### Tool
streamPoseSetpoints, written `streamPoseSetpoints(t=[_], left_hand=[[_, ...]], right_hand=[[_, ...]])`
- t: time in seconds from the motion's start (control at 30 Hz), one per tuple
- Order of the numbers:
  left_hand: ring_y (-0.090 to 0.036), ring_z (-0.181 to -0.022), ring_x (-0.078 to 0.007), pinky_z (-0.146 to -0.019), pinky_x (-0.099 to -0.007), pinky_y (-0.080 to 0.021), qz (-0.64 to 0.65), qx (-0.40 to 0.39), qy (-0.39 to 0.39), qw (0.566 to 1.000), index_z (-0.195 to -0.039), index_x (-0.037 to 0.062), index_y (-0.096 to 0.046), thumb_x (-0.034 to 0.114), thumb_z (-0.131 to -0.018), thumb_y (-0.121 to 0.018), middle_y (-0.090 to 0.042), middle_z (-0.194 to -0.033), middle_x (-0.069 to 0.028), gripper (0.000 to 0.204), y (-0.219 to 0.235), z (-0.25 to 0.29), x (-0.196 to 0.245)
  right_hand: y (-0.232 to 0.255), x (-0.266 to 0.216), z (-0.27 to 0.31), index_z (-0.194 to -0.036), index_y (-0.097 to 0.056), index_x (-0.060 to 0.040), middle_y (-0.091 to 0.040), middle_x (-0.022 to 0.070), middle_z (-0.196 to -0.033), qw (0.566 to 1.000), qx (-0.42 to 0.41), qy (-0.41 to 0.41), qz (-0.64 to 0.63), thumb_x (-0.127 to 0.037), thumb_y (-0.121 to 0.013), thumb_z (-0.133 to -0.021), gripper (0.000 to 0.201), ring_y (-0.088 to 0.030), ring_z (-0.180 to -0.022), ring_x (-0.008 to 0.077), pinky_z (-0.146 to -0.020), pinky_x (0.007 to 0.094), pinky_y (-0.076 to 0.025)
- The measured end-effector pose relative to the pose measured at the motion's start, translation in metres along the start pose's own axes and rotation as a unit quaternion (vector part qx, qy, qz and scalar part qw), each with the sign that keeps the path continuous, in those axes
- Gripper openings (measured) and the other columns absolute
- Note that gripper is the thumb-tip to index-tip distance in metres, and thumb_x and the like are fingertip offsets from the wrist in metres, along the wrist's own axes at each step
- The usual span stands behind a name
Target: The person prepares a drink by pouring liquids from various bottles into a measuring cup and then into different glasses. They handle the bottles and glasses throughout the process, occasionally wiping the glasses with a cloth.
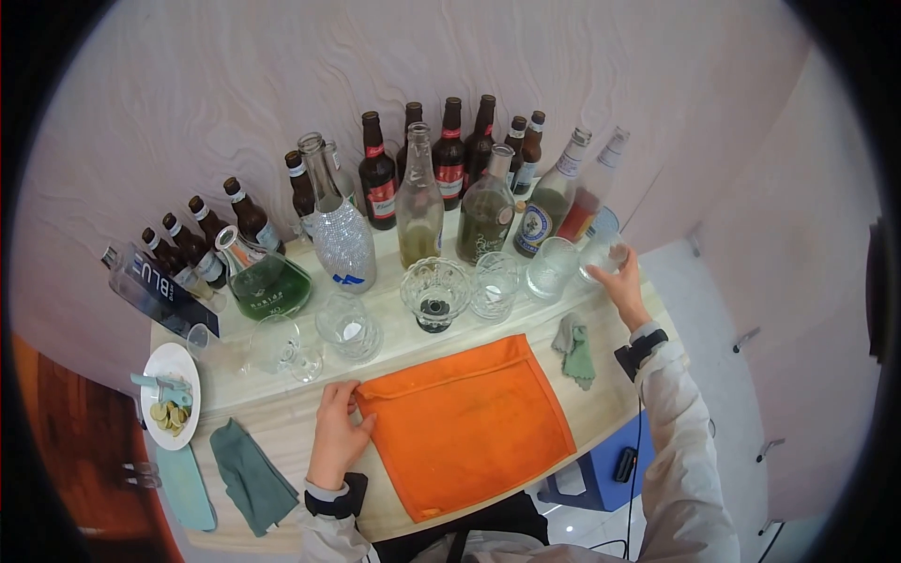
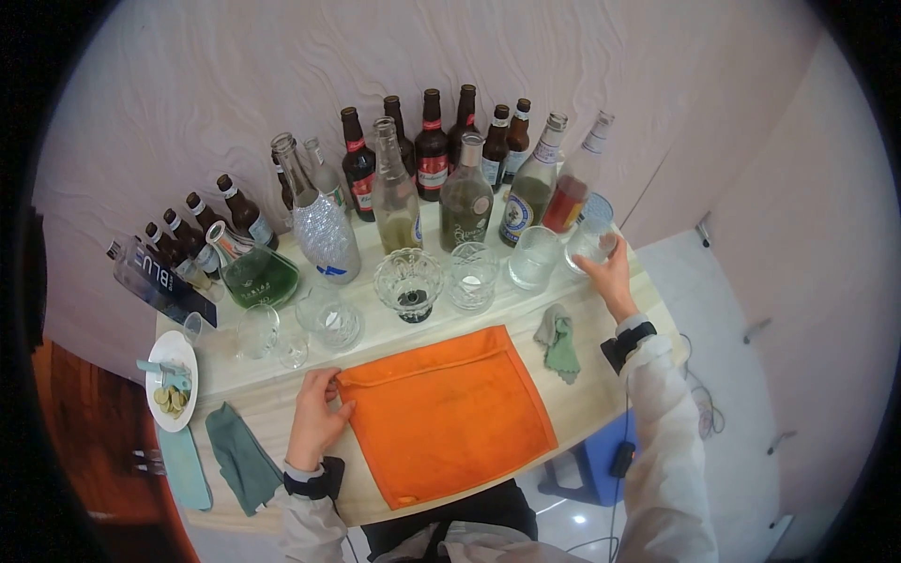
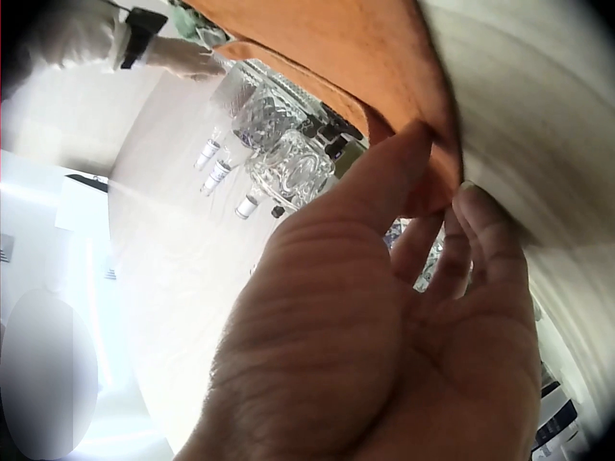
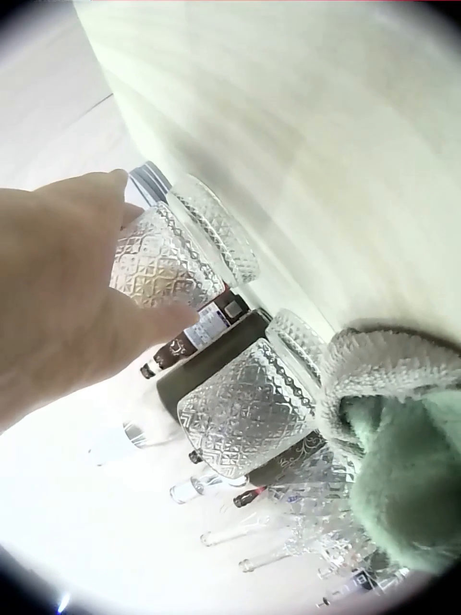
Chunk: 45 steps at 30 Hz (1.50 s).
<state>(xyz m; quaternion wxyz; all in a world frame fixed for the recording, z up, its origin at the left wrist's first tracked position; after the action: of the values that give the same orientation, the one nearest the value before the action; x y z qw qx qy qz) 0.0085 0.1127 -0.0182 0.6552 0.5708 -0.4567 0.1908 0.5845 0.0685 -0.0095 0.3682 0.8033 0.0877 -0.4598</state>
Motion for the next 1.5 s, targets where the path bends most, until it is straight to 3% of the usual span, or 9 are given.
streamPoseSetpoints(t=[0.23,0.3,0.43,0.5,0.77,0.83,1.07,1.17,1.5], left_hand=[[-0.065,-0.099,-0.0312,-0.086,-0.0354,-0.056,0.003,0.004,-0.011,1.0,-0.129,-0.0014,-0.061,-0.004,-0.076,-0.08,-0.06,-0.117,-0.0156,0.056,0.001,0.0,0.0],[-0.065,-0.099,-0.0313,-0.086,-0.0356,-0.056,0.005,0.007,-0.008,1.0,-0.129,-0.0013,-0.061,-0.004,-0.076,-0.08,-0.06,-0.117,-0.0157,0.056,0.001,0.001,-0.002],[-0.064,-0.097,-0.0307,-0.087,-0.0353,-0.056,0.011,0.015,-0.007,1.0,-0.13,-0.0013,-0.061,-0.003,-0.076,-0.08,-0.059,-0.118,-0.0156,0.056,0.0,0.002,-0.002],[-0.064,-0.097,-0.0304,-0.087,-0.035,-0.056,-0.001,0.004,-0.007,1.0,-0.13,-0.0014,-0.061,-0.002,-0.077,-0.08,-0.059,-0.118,-0.0156,0.057,0.0,0.003,-0.002],[-0.066,-0.101,-0.0318,-0.091,-0.0361,-0.057,0.033,0.003,0.012,0.999,-0.132,-0.0026,-0.061,-0.001,-0.077,-0.079,-0.06,-0.12,-0.0165,0.057,-0.002,0.001,-0.01],[-0.065,-0.103,-0.0272,-0.091,-0.0336,-0.057,0.038,0.011,0.011,0.999,-0.13,-0.0019,-0.062,-0.003,-0.077,-0.08,-0.061,-0.12,-0.0145,0.056,-0.002,0.002,-0.013],[-0.066,-0.104,-0.0297,-0.092,-0.0351,-0.058,0.037,0.005,0.027,0.999,-0.131,-0.0028,-0.061,-0.001,-0.078,-0.08,-0.06,-0.121,-0.0154,0.057,-0.001,0.002,-0.01],[-0.066,-0.104,-0.0296,-0.092,-0.0353,-0.057,0.035,-0.001,0.029,0.999,-0.131,-0.003,-0.061,-0.001,-0.078,-0.079,-0.06,-0.121,-0.0154,0.056,-0.002,-0.001,-0.009],[-0.065,-0.105,-0.0287,-0.094,-0.0349,-0.057,0.037,0.015,-0.005,0.999,-0.13,-0.0036,-0.061,-0.004,-0.079,-0.077,-0.06,-0.12,-0.0151,0.054,-0.002,0.001,-0.011]], right_hand=[[0.003,0.01,0.009,-0.137,-0.048,0.0019,-0.061,0.0156,-0.129,1.0,0.01,-0.001,-0.012,-0.025,-0.094,-0.073,0.084,-0.058,-0.123,0.0286,-0.108,0.0392,-0.045],[0.014,0.009,0.027,-0.139,-0.047,0.0042,-0.06,0.0189,-0.132,0.989,0.123,0.022,0.083,-0.023,-0.092,-0.076,0.082,-0.058,-0.126,0.0332,-0.111,0.0406,-0.044],[0.013,-0.03,0.079,-0.141,-0.047,0.0053,-0.057,0.0222,-0.137,0.986,0.085,0.049,0.131,-0.022,-0.091,-0.078,0.082,-0.056,-0.13,0.0361,-0.113,0.0417,-0.042],[-0.006,-0.054,0.1,-0.143,-0.046,0.0048,-0.054,0.0234,-0.143,0.992,-0.013,0.096,0.083,-0.022,-0.09,-0.078,0.083,-0.053,-0.134,0.0363,-0.114,0.0417,-0.041],[-0.074,-0.057,0.055,-0.149,-0.039,0.0052,-0.053,0.0206,-0.145,0.997,-0.052,0.057,-0.027,-0.024,-0.095,-0.071,0.1,-0.05,-0.138,0.0321,-0.115,0.0407,-0.04],[-0.072,-0.067,0.051,-0.149,-0.04,0.0055,-0.054,0.02,-0.146,0.991,-0.113,-0.007,-0.073,-0.018,-0.094,-0.071,0.098,-0.051,-0.138,0.0311,-0.116,0.0392,-0.04],[-0.038,-0.116,0.095,-0.147,-0.045,0.0023,-0.057,0.0153,-0.141,0.99,-0.027,0.138,0.025,-0.011,-0.091,-0.072,0.089,-0.056,-0.131,0.0264,-0.113,0.0369,-0.043],[-0.023,-0.154,0.128,-0.146,-0.044,0.0016,-0.055,0.0125,-0.14,0.98,-0.084,0.18,0.002,-0.003,-0.091,-0.07,0.09,-0.053,-0.134,0.0249,-0.116,0.0373,-0.041],[-0.044,-0.174,0.288,-0.146,-0.045,-0.0006,-0.06,0.0132,-0.137,0.935,-0.335,0.049,-0.103,-0.006,-0.094,-0.072,0.089,-0.059,-0.13,0.0237,-0.11,0.037,-0.048]])
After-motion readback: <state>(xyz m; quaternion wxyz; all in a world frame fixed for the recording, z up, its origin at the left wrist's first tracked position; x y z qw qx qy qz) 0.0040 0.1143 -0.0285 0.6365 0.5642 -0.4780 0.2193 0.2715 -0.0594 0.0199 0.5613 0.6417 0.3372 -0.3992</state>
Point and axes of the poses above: each hand's wrist, its own z-axis away from the middle knuckle, its own y-axis out of the back of the hand, x = y × z, the point moved 4 cm from there along -z, towards the middle knuckle
